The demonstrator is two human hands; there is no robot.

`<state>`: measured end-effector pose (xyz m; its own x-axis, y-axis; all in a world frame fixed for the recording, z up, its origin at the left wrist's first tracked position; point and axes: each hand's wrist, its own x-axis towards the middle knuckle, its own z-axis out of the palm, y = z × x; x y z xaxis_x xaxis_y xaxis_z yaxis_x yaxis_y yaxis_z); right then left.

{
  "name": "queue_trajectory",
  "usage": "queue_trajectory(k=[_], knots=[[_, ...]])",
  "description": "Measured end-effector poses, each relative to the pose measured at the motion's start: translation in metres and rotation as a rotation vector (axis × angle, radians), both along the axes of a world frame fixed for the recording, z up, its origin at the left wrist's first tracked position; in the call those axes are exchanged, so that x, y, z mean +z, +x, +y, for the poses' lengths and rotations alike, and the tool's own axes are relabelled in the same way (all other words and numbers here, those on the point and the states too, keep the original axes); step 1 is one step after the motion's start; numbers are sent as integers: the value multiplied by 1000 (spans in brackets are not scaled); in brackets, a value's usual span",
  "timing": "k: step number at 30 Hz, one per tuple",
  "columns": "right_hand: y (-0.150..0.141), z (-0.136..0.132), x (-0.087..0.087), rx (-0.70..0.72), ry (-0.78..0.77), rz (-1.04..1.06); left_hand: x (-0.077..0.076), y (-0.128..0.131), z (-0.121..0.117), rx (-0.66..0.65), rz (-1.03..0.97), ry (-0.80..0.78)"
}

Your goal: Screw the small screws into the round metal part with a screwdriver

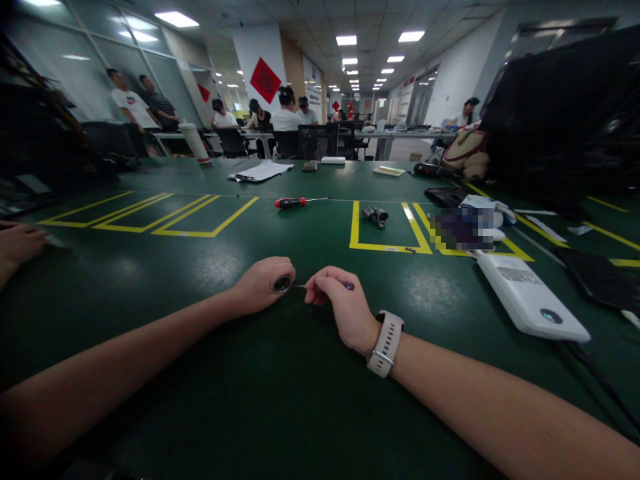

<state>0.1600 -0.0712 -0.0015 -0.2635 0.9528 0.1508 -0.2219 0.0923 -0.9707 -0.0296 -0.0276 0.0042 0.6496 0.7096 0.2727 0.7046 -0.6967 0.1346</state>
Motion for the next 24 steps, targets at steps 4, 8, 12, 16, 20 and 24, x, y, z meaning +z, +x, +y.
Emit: queue_trajectory(k=[4,8,12,16,20,24], knots=[[-2,-1,2,127,10,-83,-2,-1,1,9,-3,28],[-1,0,2,241,50,-112,-3,-1,1,23,-16,26],[1,-2,3,200,90,-89,-2,1,1,46,-30,-20],[2,-5,7,91,137,-182,-2,1,0,27,-38,-35],[1,-3,7,127,64,-165,-3,-1,0,-23,-57,-6],[1,3,3,151,-97,33,-5,-4,1,-96,-128,7]])
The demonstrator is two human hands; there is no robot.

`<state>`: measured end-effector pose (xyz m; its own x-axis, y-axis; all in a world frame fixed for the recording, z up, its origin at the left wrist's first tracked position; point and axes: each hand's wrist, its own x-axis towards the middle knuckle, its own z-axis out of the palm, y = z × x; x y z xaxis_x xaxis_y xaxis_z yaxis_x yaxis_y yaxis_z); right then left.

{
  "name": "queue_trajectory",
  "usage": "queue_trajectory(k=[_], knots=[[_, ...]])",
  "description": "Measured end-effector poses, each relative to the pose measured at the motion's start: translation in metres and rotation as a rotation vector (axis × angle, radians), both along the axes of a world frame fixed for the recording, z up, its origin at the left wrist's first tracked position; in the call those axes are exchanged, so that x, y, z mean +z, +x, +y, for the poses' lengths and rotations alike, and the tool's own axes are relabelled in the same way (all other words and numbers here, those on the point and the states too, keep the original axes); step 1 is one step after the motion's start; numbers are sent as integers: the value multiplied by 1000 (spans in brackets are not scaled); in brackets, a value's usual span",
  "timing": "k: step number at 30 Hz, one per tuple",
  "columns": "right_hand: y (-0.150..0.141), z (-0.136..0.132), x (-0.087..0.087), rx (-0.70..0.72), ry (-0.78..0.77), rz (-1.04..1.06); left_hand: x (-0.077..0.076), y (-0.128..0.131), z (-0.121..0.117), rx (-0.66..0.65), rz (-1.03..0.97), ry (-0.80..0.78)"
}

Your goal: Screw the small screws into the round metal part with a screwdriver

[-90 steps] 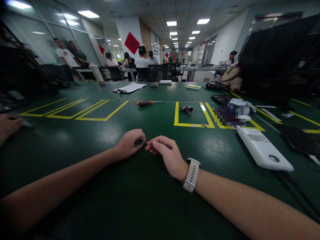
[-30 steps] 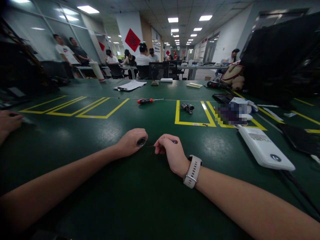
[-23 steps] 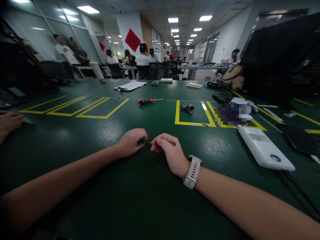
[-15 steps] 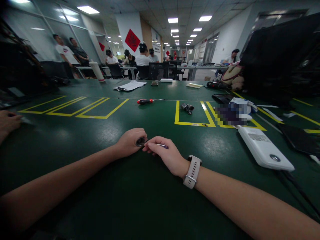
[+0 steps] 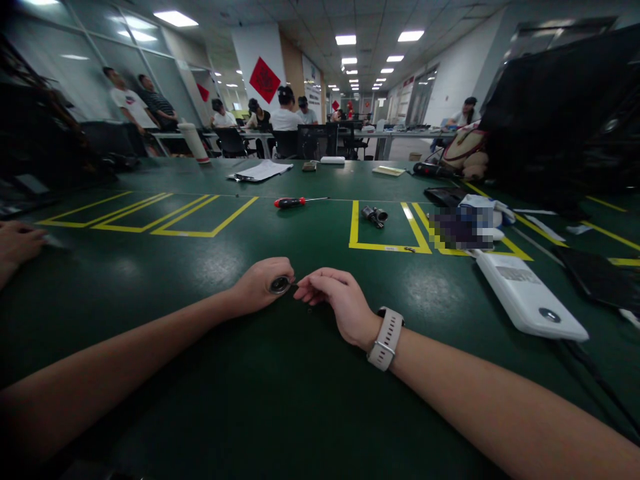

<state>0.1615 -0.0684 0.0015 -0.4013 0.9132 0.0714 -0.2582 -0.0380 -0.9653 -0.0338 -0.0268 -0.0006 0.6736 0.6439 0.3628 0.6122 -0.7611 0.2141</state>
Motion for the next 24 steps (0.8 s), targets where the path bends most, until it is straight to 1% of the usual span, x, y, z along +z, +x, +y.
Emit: queue_trajectory(k=[2,6,13,20,24], knots=[[1,2,-2,8,-38,37,0,-1,0,-28,-48,-5],[2,2,-4,9,-20,52,-1,0,1,-21,-92,-17],[-1,0,0,-67,-30,39,0,2,1,57,46,-2],[-1,1,-2,-142,14,46,2,3,2,78,79,-27],[-1,0,-2,-118,32,12,4,4,1,71,78,-29]])
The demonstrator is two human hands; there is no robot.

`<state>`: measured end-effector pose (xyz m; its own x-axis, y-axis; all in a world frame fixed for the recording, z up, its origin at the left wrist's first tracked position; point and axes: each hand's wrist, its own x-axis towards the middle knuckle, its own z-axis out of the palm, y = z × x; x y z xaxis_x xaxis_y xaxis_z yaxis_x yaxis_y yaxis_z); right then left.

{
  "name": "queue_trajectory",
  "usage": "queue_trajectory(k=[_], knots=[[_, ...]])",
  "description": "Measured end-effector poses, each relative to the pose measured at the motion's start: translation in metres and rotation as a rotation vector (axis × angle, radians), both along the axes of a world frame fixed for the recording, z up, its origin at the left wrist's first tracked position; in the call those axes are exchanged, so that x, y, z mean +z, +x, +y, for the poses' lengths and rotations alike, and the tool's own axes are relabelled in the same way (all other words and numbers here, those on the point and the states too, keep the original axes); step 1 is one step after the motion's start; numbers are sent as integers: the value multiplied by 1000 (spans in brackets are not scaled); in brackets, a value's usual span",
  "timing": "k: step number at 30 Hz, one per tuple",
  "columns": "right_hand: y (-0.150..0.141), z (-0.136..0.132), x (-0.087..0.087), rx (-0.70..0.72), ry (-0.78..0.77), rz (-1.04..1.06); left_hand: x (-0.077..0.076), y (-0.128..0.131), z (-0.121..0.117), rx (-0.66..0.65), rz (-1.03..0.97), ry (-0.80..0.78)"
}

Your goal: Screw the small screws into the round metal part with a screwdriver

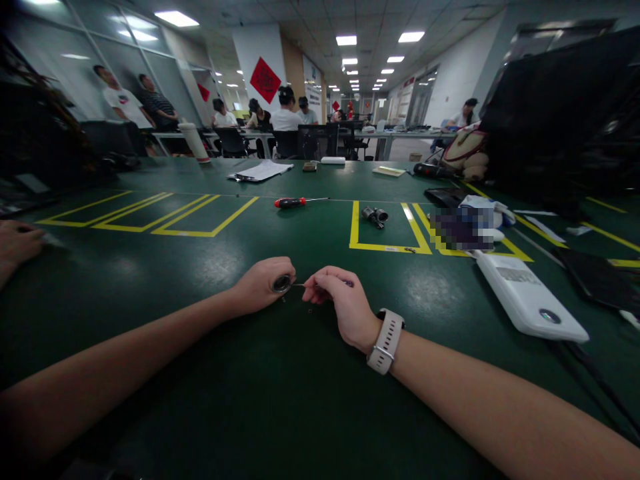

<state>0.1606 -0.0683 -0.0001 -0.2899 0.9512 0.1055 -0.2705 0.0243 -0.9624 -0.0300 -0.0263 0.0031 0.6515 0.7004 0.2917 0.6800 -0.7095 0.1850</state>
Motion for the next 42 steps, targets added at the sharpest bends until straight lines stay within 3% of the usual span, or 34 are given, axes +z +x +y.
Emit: queue_trajectory(k=[9,18,27,35,42], knots=[[1,-4,3,221,105,-130,-2,0,0,43,-32,27],[1,-7,7,67,203,-264,-2,1,0,34,5,18],[1,1,3,120,-57,0,-3,-3,-1,-52,-60,60],[0,-2,2,106,75,-110,-1,-1,-1,-18,-26,35],[1,0,4,59,-48,9,2,2,-3,10,57,40]])
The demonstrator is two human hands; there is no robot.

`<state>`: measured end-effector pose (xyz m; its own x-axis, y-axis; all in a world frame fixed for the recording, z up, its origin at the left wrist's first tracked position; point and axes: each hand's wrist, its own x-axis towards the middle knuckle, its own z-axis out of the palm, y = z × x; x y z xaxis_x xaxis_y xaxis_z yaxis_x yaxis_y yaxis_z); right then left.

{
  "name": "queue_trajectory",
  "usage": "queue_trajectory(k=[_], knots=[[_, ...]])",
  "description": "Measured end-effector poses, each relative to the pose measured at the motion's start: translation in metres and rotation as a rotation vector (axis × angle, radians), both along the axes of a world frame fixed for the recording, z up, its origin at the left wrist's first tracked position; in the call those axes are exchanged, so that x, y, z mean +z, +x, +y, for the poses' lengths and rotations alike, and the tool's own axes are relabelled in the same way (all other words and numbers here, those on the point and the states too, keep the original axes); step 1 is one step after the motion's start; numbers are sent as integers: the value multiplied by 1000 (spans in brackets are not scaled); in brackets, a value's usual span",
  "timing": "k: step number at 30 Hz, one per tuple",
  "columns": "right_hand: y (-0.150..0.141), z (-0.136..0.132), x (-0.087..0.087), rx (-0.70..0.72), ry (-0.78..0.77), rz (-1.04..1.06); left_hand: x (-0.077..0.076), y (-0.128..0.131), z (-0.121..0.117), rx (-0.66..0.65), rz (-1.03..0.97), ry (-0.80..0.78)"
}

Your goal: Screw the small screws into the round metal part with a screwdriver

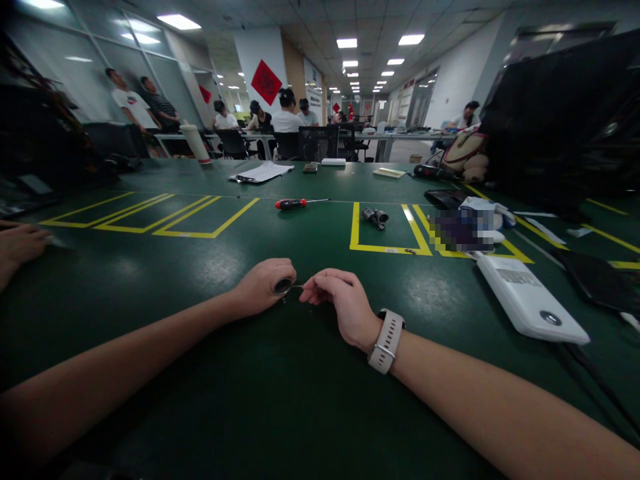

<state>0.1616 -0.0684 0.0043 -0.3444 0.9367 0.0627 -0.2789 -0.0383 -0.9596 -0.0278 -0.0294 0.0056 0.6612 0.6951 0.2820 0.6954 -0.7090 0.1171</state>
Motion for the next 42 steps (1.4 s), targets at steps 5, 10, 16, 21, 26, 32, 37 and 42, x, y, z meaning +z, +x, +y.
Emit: queue_trajectory(k=[5,10,16,21,26,32,37,42], knots=[[-1,1,-3,-50,19,2,-1,-1,1,3,0,-5],[-1,2,-6,-123,62,-19,-2,-1,1,13,0,5],[-1,1,-7,-128,82,-143,-4,-3,2,16,-31,21],[0,2,-9,-124,114,-188,-6,-3,2,30,-69,49],[1,-1,-4,-167,236,-351,-7,-3,4,168,-152,97],[-6,-4,-2,65,423,-664,-9,-9,16,517,-417,229],[-22,-1,-1,189,676,-844,-11,-8,19,639,-547,167],[-27,-6,8,428,860,-844,-11,-9,20,657,-623,146]])
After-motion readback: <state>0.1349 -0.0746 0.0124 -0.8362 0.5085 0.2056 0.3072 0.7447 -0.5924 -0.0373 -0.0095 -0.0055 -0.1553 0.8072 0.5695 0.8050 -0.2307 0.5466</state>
